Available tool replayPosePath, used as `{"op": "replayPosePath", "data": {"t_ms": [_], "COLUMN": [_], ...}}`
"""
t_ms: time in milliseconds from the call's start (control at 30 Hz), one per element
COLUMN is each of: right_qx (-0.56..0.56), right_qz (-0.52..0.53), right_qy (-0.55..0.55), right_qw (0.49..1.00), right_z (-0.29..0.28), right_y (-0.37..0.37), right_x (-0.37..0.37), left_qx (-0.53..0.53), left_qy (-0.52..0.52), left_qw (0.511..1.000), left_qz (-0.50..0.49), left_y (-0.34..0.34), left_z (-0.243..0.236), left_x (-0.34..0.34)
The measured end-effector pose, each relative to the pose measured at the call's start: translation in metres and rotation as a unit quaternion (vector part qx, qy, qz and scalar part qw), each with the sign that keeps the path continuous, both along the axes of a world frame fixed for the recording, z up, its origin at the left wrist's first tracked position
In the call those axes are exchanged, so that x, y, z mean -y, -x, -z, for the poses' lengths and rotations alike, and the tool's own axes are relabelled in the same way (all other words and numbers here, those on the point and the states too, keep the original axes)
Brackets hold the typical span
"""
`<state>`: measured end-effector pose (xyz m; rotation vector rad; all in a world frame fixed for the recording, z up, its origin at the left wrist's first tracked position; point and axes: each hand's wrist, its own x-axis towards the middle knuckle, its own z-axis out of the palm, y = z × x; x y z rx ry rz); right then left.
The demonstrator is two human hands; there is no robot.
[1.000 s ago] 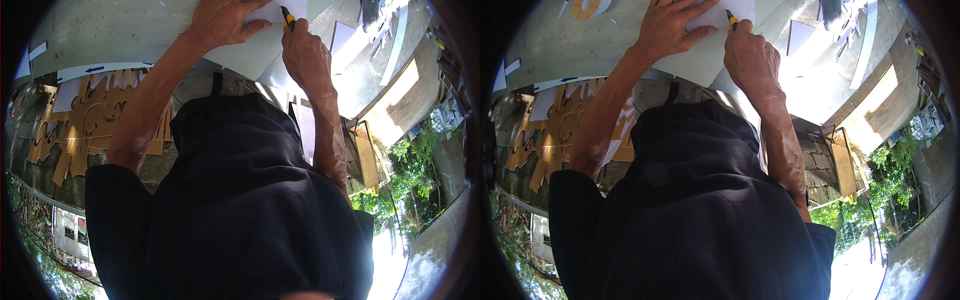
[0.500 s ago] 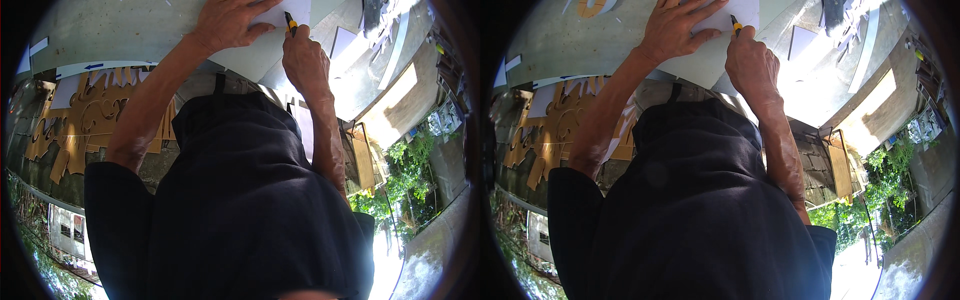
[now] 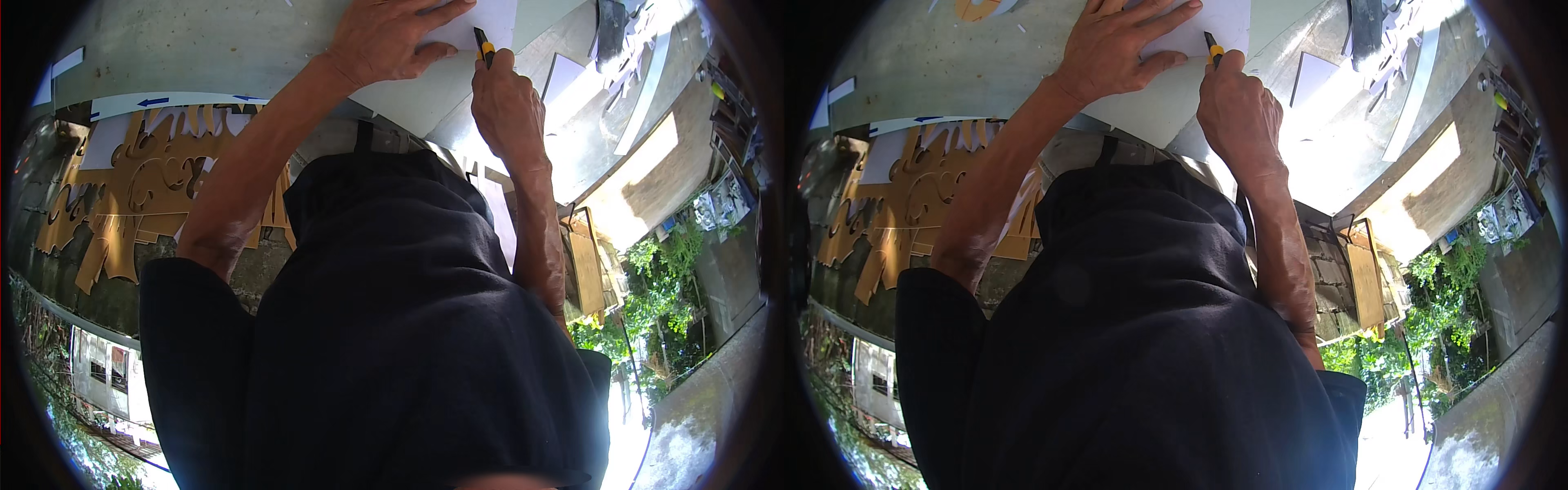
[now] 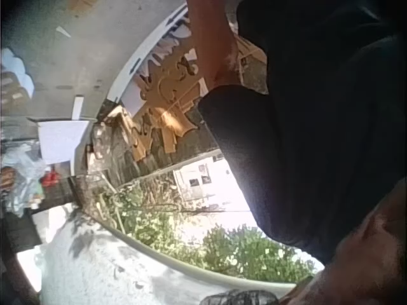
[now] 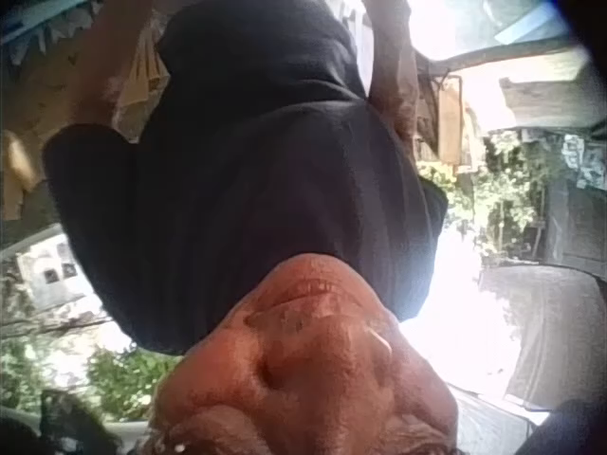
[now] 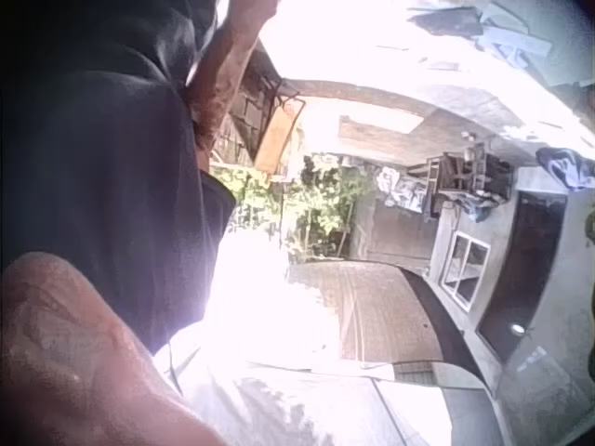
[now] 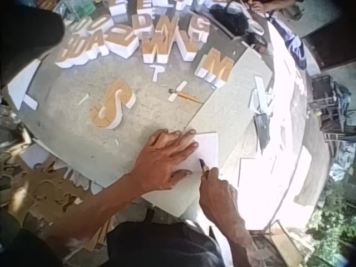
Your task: The person is cutting out letters from a sheet of paper using a utility knife.
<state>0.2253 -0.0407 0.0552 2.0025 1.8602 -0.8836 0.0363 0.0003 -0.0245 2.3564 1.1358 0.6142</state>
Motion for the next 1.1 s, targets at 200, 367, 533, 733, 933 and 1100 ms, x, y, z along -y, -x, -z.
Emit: {"op": "replayPosePath", "data": {"t_ms": [200, 367, 533, 733, 933, 1100], "right_qx": [0.003, 0.007, 0.009, 0.018, 0.019, 0.024], "right_qz": [0.004, 0.008, 0.007, 0.007, 0.008, 0.005], "right_qy": [0.002, 0.009, 0.016, 0.028, 0.033, 0.032], "right_qw": [1.0, 1.0, 1.0, 0.999, 0.999, 0.999], "right_z": [0.0009, -0.0018, -0.0032, -0.0039, -0.0047, -0.0049], "right_y": [0.0003, 0.0034, 0.0029, 0.0038, 0.0036, 0.0047], "right_x": [0.0019, 0.0015, 0.0007, 0.001, 0.0037, 0.0045], "left_qx": [0.002, -0.001, 0.0, 0.011, 0.006, -0.002], "left_qy": [-0.006, -0.001, -0.001, 0.007, 0.008, 0.007], "left_qw": [1.0, 1.0, 1.0, 1.0, 1.0, 1.0], "left_qz": [0.0, -0.003, -0.006, -0.005, -0.009, -0.011], "left_y": [-0.0009, -0.0004, -0.0007, -0.0004, -0.0008, -0.0008], "left_z": [-0.0007, -0.0007, -0.0024, -0.0013, -0.0014, -0.0025], "left_x": [-0.0002, 0.0003, -0.0003, -0.0001, 0.001, 0.0004]}}
